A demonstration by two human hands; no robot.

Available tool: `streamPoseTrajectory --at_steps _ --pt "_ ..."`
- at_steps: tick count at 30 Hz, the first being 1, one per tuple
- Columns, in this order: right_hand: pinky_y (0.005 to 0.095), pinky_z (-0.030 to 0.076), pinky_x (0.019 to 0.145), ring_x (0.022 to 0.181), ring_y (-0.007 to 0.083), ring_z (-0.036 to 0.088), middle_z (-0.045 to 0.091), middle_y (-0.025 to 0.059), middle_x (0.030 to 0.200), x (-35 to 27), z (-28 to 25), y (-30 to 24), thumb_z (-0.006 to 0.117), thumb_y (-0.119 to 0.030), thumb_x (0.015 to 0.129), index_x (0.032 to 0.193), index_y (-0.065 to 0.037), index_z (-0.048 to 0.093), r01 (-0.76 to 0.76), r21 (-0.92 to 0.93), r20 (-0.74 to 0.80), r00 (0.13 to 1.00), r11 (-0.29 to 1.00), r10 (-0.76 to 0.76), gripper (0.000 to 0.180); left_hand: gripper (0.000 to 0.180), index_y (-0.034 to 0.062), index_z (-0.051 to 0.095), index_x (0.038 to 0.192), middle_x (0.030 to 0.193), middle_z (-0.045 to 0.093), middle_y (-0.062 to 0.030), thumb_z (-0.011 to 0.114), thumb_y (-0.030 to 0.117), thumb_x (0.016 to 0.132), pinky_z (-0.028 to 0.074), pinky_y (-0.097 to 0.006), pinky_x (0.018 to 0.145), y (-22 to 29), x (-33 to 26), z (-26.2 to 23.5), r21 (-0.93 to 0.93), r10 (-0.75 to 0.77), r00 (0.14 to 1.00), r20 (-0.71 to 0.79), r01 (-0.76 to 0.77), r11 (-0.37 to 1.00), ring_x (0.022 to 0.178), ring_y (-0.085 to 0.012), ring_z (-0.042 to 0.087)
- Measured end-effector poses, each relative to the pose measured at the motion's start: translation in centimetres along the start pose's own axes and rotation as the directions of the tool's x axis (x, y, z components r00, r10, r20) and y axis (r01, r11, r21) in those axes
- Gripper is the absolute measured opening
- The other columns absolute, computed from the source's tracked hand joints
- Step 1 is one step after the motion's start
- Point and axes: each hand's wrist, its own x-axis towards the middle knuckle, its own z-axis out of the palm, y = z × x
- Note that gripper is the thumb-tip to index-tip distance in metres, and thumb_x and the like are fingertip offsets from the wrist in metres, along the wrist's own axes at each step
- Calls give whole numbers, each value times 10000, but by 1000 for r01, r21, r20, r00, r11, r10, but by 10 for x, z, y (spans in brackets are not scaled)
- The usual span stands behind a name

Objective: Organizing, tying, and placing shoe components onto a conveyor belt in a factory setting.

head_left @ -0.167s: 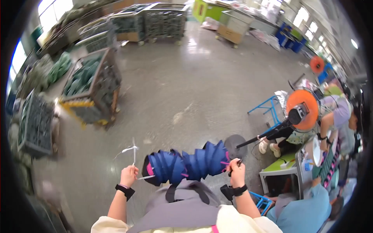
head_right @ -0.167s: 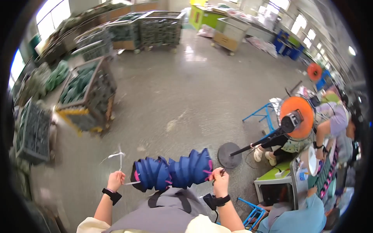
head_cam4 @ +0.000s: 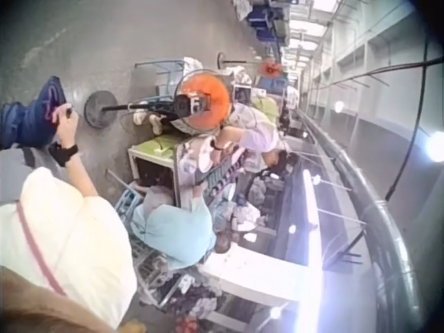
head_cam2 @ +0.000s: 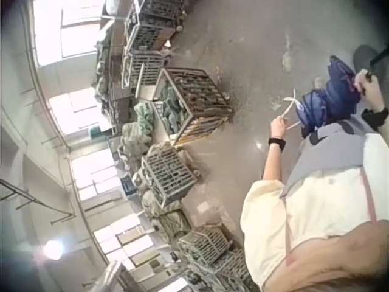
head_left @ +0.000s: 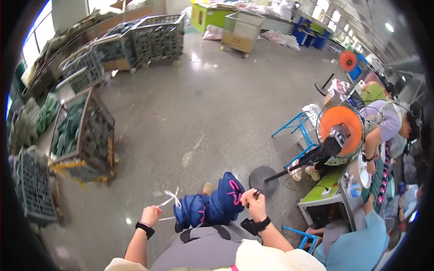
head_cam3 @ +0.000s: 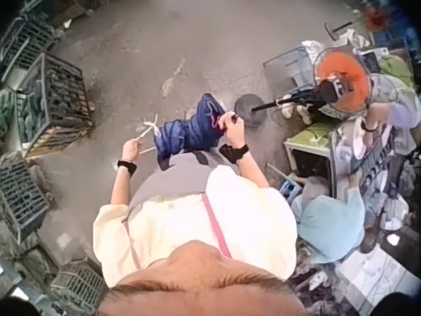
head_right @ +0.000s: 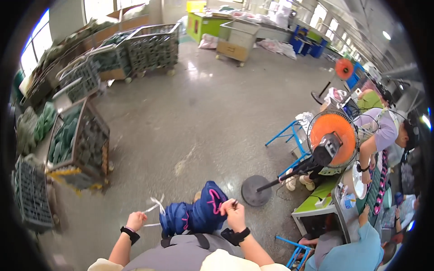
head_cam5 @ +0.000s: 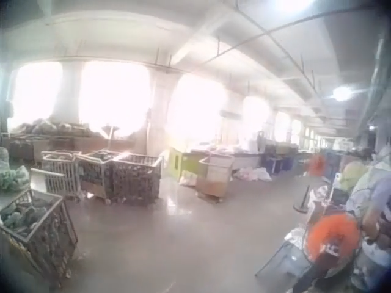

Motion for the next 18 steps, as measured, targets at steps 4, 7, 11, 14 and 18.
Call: streamPoseTrajectory --at_steps 4,7,11,14,18 --pt "305 416 654 667 178 507 525 58 606 103 -1 -12 471 -265 908 615 -37 492 74 175 149 984 982 -101 372 324 56 658 697 713 632 -147 420 210 854 478 -370 677 -14 98 22 164 8 978 208 -44 985 698 -279 616" --pt "287 398 641 645 167 485 511 53 607 187 0 -33 487 -154 887 604 -31 497 -36 313 325 943 949 -71 309 313 87 673 774 750 638 -146 430 274 837 475 -377 707 -18 160 27 309 102 929 357 -220 925 737 -283 621" --pt "188 286 487 524 45 357 462 -16 633 277 -16 -46 517 -157 871 656 -38 495 -308 241 412 891 920 190 247 324 80 670 767 734 635 -152 426 280 838 477 -377 687 104 246 -7 141 -1 892 452 -70 988 733 -291 620" --pt "194 308 502 550 47 373 457 -28 652 370 -23 -46 496 -211 898 696 -58 504 -240 244 493 865 940 93 254 291 7 611 890 682 603 -111 488 270 874 410 -323 522 72 330 -4 15 437 872 222 -451 893 547 -198 506" --pt "196 345 551 579 45 398 451 -47 649 478 -58 -38 502 -269 902 709 -68 498 -114 102 322 944 988 75 279 351 3 607 729 676 609 -141 413 266 859 440 -376 542 135 457 4 -205 152 979 133 -123 971 586 -262 558"
